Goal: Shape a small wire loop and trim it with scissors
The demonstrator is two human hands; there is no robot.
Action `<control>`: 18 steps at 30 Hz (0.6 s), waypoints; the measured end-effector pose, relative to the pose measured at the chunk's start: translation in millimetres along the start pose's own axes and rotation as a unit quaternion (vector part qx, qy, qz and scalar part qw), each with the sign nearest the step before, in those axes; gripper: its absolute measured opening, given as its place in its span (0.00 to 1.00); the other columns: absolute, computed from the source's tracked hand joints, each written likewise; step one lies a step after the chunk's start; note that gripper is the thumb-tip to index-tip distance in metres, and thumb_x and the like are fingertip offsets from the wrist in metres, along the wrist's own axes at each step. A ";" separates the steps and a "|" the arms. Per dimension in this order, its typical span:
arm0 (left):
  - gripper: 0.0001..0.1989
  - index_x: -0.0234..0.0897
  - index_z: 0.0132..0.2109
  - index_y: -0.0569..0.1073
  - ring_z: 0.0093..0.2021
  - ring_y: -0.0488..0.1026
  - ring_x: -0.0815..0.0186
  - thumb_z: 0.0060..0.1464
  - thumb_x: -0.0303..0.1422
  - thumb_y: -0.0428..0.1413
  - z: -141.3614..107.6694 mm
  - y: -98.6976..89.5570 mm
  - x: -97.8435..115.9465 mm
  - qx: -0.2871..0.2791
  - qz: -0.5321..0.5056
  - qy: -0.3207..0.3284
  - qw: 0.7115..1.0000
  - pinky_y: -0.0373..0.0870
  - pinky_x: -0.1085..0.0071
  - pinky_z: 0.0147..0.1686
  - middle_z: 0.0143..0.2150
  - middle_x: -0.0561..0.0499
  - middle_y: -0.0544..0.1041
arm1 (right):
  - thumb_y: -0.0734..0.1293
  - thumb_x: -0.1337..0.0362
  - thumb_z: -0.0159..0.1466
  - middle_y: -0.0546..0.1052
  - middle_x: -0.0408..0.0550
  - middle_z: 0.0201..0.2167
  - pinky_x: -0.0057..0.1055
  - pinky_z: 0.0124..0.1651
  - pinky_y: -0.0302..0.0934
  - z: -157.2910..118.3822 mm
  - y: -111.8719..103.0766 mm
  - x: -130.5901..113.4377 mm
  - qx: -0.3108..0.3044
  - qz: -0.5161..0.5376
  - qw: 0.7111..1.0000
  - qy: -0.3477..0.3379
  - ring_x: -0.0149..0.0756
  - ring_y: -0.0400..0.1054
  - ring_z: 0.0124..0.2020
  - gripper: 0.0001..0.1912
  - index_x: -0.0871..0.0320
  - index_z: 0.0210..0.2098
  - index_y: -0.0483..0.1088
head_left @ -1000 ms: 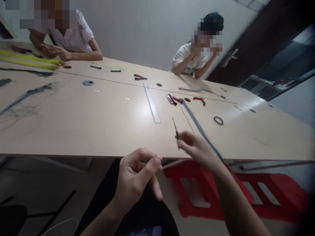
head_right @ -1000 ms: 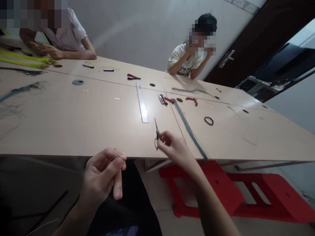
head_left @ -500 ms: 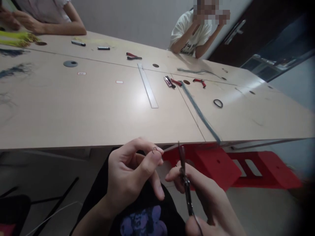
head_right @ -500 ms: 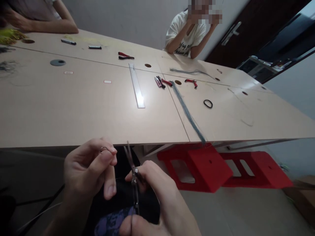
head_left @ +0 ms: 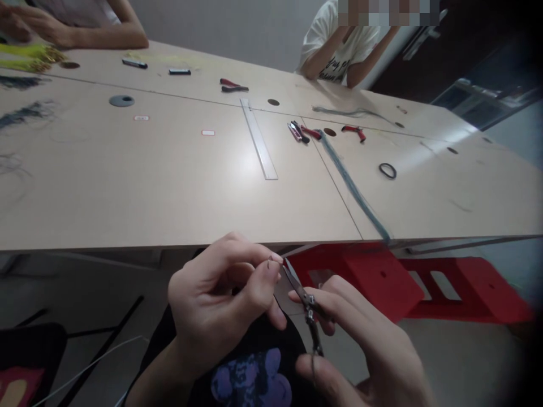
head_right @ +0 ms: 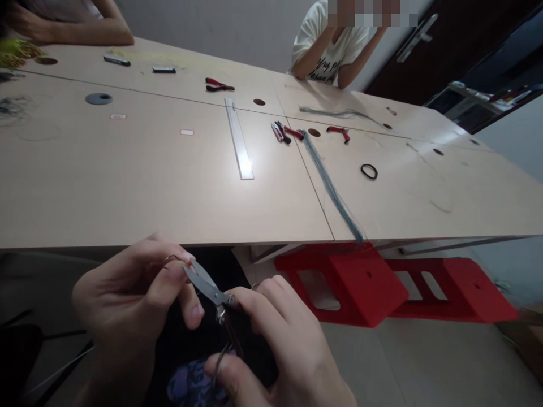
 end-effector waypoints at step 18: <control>0.08 0.34 0.35 0.77 0.16 0.72 0.80 0.55 0.18 0.57 1.4 1.2 5.7 -0.107 0.056 0.121 0.985 0.66 0.84 0.15 0.25 0.59 0.72 | 0.63 0.67 0.63 0.66 0.41 0.30 0.23 0.30 0.64 3.9 -2.8 -3.7 -0.022 -0.025 0.999 0.000 0.31 0.63 0.30 0.12 0.55 0.47 0.65</control>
Point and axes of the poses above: each hand's wrist, its own z-axis towards the middle knuckle, its own y-axis out of the palm, x = y × z, the point moved 7 cm from there along z, towards the middle knuckle
